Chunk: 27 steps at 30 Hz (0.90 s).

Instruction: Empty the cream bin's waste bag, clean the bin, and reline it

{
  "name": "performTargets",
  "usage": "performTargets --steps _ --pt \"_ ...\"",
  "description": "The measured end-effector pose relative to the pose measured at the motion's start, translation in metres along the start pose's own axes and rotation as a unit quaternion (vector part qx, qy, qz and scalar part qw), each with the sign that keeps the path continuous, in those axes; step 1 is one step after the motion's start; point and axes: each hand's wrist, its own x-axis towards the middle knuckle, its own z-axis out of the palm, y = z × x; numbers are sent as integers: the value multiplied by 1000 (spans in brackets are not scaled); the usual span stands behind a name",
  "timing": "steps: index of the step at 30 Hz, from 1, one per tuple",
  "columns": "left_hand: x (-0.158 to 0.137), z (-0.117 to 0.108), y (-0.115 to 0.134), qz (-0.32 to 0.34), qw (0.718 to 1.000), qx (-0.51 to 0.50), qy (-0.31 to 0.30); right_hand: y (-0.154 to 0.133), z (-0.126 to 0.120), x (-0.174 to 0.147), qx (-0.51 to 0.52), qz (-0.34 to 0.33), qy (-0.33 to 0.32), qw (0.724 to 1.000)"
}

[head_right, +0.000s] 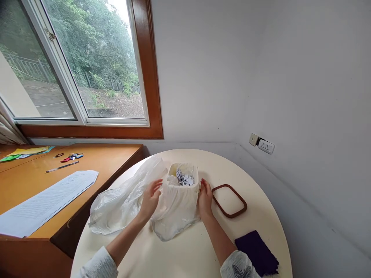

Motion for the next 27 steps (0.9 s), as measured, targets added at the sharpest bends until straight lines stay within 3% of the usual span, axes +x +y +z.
performTargets --steps 2,5,8,11,14,16,21,27 --pt "5 -15 23 100 994 32 10 -11 -6 2 -3 -18 54 998" --pt "18 -31 62 238 947 155 -153 -37 -10 -1 -16 -87 82 993" --pt "32 -35 89 264 895 225 -281 -66 -9 -11 -93 -226 48 969" --pt "40 -32 98 244 880 224 -341 -87 -7 -21 -226 -340 -67 910" --pt "41 -28 99 207 884 214 -361 -94 -6 -25 -331 -393 -203 833" --pt "39 -27 97 190 886 209 -368 -91 -6 -24 -348 -408 -243 808" --pt "31 -25 85 204 905 193 -320 -77 -7 -15 -319 -426 -226 816" --pt "23 -24 69 199 949 76 -233 -66 -9 -21 -291 -468 -162 818"
